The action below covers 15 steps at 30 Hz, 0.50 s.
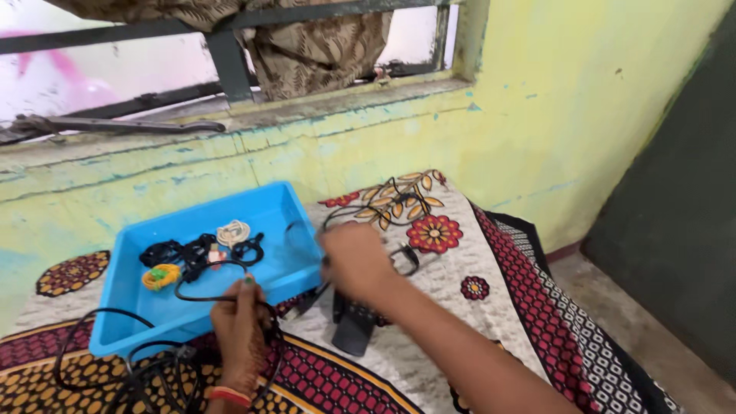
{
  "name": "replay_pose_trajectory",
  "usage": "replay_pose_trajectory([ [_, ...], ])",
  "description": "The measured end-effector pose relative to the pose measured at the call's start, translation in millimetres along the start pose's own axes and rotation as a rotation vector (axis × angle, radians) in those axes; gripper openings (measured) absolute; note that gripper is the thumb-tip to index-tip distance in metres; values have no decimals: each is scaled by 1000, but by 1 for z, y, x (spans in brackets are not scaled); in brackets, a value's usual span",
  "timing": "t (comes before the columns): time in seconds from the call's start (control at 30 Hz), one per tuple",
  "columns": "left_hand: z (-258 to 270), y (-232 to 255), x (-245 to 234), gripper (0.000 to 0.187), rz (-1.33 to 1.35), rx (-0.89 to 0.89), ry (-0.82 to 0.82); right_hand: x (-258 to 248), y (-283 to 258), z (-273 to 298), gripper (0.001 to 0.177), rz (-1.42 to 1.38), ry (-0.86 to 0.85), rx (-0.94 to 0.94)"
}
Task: The person sorts various cables and small plastic components by hand in a blue tray.
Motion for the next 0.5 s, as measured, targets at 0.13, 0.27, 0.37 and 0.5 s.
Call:
replay_pose_trajectory([
  [0.13,-2,-8,5,37,-11,18,-32,-30,60,-7,29,14,330,249],
  [0.27,-6,-10,2,35,10,53,-125,-35,75,-2,37,89,-181,500],
  [0.37,-10,9,1,37,-97,1,-208,-51,61,-1,52,149,-573,567],
  [0.5,1,68,11,23,-948,192,-219,-81,37,-18,50,91,-398,428],
])
Point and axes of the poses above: each hand's wrist, its own z-axis away from the middle knuckle, its own x-axis out of the palm, y = z × x, the point moved 1 cm from there along -z, towards the middle knuckle, and after that the axes turned 5 degrees about -y, right-handed, at the moved point
